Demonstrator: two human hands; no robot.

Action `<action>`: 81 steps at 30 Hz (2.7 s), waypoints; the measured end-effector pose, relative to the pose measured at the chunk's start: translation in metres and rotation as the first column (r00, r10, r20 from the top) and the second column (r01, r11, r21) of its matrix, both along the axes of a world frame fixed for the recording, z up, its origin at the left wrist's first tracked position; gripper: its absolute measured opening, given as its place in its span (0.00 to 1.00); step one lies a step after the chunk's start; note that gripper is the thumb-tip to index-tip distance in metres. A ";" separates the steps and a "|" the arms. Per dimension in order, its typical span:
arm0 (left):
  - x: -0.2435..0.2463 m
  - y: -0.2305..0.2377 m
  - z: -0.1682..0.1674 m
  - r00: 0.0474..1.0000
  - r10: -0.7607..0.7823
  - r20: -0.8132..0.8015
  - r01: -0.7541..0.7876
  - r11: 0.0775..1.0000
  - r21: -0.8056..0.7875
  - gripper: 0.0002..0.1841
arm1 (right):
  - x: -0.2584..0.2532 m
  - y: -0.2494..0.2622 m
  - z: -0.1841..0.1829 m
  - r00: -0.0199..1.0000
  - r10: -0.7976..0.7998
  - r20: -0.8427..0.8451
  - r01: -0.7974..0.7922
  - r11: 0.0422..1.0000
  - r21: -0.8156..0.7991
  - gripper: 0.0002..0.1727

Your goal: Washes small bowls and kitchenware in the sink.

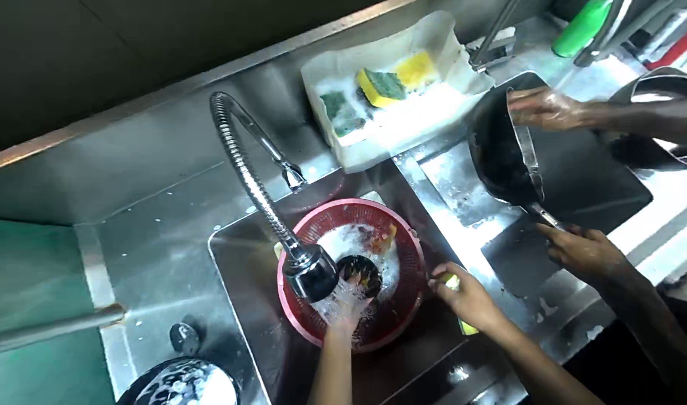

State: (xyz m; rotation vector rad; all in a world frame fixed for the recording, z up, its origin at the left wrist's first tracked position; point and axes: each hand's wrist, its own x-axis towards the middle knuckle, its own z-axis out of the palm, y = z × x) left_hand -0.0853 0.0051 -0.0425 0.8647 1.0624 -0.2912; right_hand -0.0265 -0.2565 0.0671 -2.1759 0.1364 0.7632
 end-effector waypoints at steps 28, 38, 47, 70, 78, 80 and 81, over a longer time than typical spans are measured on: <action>-0.035 -0.021 -0.008 0.982 0.144 -0.125 -0.131 0.985 0.112 0.27 | -0.015 0.026 -0.004 0.496 -0.147 -0.856 0.845 0.307 0.438 0.27; -0.027 -0.020 0.032 0.943 0.318 0.099 -0.312 0.948 -0.066 0.18 | -0.010 0.059 -0.001 0.940 0.127 -0.315 -0.036 0.960 0.278 0.33; -0.022 -0.025 0.043 0.995 0.086 0.050 -0.088 0.995 0.038 0.21 | -0.035 0.103 -0.007 0.570 0.702 -0.426 -0.774 0.633 0.008 0.48; -0.019 -0.030 0.051 0.891 -0.242 -0.384 0.244 0.969 -0.045 0.39 | -0.022 0.076 -0.019 0.471 0.655 -0.592 -0.855 0.505 -0.121 0.51; -0.023 -0.039 0.047 0.789 -0.532 -0.309 0.582 0.808 0.095 0.39 | -0.004 0.091 -0.014 0.386 0.734 -0.558 -0.898 0.438 -0.045 0.53; -0.020 -0.039 0.046 0.716 -0.633 -0.296 0.693 0.696 0.189 0.37 | -0.011 0.094 -0.007 0.345 0.780 -0.523 -0.916 0.401 -0.006 0.47; -0.019 -0.037 0.045 0.710 -0.643 -0.287 0.701 0.686 0.195 0.37 | -0.014 0.094 -0.005 0.322 0.796 -0.512 -0.928 0.372 -0.005 0.48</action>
